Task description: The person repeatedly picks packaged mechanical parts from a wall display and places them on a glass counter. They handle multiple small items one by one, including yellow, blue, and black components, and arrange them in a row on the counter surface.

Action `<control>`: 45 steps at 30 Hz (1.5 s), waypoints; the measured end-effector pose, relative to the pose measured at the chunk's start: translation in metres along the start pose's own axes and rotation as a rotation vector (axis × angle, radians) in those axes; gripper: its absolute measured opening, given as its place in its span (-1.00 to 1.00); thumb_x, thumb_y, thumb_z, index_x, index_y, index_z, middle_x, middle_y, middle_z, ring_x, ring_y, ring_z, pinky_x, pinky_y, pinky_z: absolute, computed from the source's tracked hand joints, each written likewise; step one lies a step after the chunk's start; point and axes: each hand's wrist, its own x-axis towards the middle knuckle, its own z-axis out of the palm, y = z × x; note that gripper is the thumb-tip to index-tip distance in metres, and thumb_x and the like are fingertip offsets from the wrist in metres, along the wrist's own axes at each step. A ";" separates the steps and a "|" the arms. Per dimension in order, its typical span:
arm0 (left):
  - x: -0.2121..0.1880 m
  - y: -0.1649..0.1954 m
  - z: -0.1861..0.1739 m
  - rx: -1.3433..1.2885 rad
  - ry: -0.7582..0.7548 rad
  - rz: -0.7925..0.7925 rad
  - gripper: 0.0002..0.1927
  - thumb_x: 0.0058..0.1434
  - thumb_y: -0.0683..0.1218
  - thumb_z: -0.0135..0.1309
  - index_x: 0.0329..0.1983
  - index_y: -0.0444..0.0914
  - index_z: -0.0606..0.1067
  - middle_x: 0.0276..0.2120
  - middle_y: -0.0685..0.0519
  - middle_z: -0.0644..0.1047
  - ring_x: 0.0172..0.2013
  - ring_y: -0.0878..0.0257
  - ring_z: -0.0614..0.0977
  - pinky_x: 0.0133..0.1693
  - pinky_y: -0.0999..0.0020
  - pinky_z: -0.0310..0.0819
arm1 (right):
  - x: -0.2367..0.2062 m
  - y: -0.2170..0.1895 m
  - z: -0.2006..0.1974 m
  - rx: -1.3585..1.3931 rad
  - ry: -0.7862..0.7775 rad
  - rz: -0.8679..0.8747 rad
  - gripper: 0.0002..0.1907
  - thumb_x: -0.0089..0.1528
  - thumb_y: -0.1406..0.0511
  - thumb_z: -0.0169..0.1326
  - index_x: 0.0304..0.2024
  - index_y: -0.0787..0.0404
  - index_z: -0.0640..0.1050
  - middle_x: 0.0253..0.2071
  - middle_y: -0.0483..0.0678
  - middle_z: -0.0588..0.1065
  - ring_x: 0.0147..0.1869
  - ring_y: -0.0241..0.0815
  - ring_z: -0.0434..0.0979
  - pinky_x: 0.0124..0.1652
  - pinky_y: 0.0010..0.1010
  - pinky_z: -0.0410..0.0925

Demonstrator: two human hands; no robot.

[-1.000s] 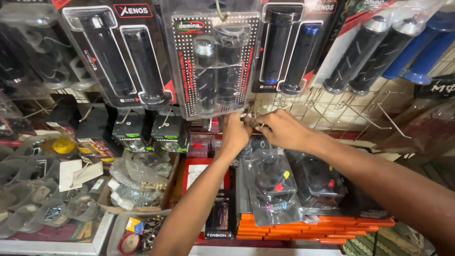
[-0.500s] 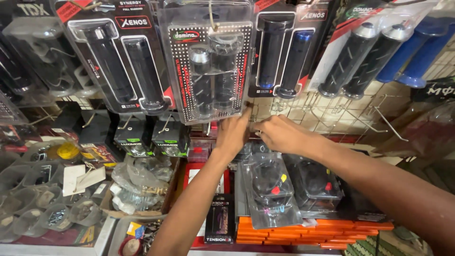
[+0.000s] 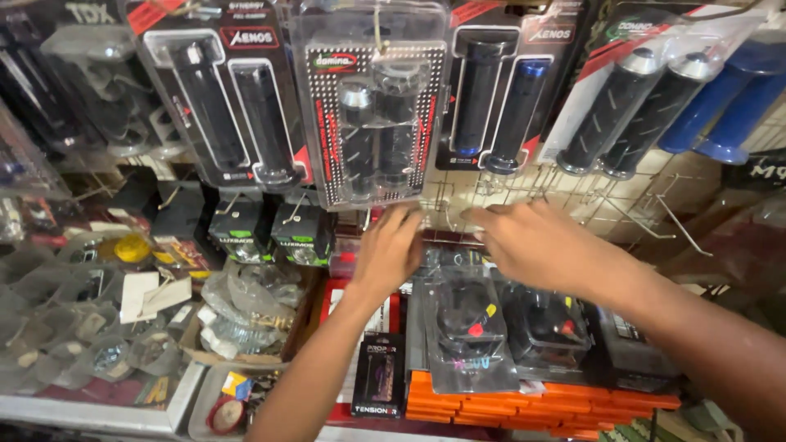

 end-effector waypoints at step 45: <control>-0.014 -0.073 -0.043 -0.456 0.322 -0.409 -0.67 0.29 -0.12 0.01 0.10 -0.34 0.46 0.07 -0.24 0.50 0.12 -0.20 0.47 0.15 0.05 0.30 | 0.155 -0.057 0.113 1.174 -0.098 0.370 -0.66 0.35 0.34 -0.11 0.14 0.32 0.49 -0.22 0.13 0.52 -0.30 -0.02 0.63 -0.32 -0.23 0.54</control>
